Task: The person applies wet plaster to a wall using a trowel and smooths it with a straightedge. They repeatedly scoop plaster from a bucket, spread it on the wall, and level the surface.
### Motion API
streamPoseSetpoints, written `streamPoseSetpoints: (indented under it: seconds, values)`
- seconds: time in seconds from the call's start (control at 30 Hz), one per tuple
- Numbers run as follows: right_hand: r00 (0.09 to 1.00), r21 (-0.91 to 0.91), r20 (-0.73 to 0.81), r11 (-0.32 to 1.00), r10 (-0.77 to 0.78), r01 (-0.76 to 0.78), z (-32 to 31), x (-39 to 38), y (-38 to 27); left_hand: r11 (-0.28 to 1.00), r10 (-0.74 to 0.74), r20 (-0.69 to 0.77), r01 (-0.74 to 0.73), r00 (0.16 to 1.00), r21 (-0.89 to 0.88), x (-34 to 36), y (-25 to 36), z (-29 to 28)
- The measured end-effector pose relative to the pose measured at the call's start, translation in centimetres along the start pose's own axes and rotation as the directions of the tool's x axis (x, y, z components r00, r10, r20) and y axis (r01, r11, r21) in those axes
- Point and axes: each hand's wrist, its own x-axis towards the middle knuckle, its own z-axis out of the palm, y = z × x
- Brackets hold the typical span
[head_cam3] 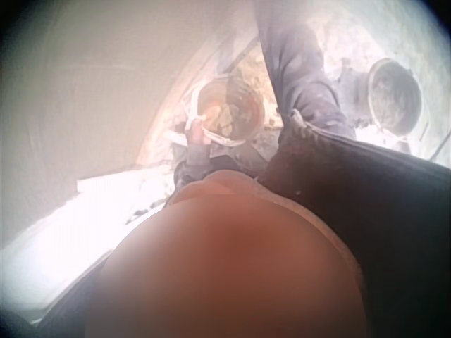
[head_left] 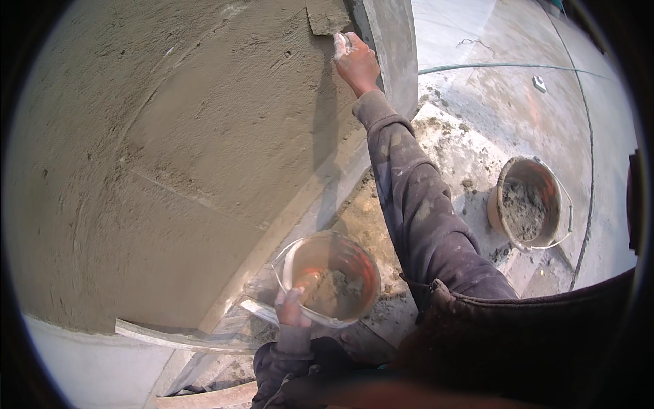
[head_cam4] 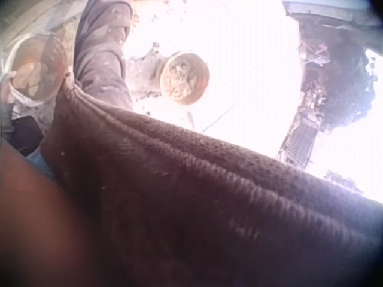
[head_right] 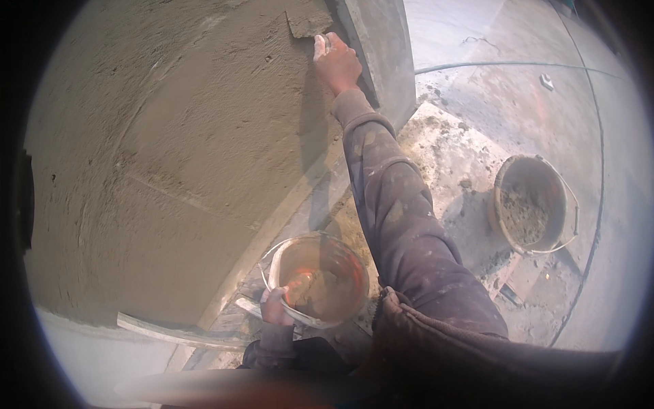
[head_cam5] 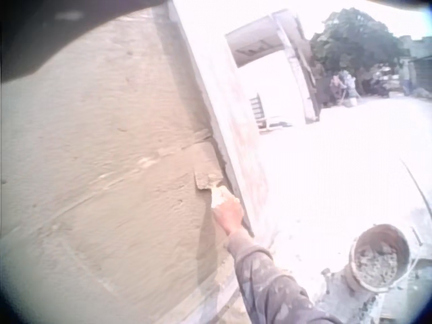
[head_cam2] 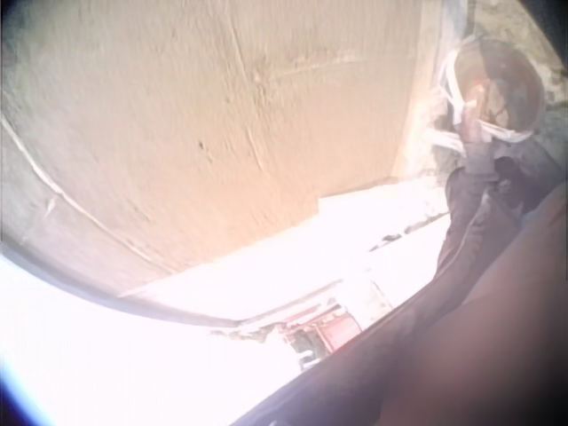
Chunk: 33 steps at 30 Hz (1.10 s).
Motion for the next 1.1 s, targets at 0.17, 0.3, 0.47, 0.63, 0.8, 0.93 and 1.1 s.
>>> streamPoseSetpoints:
  seconds: [0.17,0.3,0.47,0.63,0.8,0.93,1.1]
  values:
    - [0.979,0.388,0.205,0.917,0.013,-0.093,-1.0,0.5,0.4,0.999,0.022,-0.045,-0.020,0.999,0.028,0.3,-0.4,-0.5]
    - [0.950,0.432,0.290,0.901,-0.115,-0.023,-1.4,-0.7,-2.5,1.000,0.003,-0.068,-0.001,0.998,0.027,-0.2,0.2,-0.2]
    - [0.897,0.475,0.331,0.873,-0.292,0.109,-0.5,-7.5,-6.9,1.000,0.000,-0.064,0.001,0.998,0.012,-0.1,-0.3,-1.2]
    - [0.816,0.581,0.394,0.803,-0.424,0.136,-0.6,-13.9,-10.7,0.998,0.020,-0.066,-0.016,0.998,0.056,0.2,-0.6,-0.8]
    - [0.805,0.699,0.438,0.714,-0.401,-0.025,-0.7,-15.3,-10.3,0.995,0.085,0.002,-0.085,0.996,0.042,0.6,-1.0,-2.3]
    - [0.926,0.521,0.191,0.833,-0.324,0.184,1.1,-13.3,-7.5,0.999,0.052,0.007,-0.052,0.999,-0.002,-0.8,0.3,-0.8]
    - [0.909,0.278,0.196,0.910,-0.369,0.309,3.0,-16.7,-9.5,0.996,0.043,-0.047,-0.039,0.998,0.078,0.3,-1.0,-2.4]
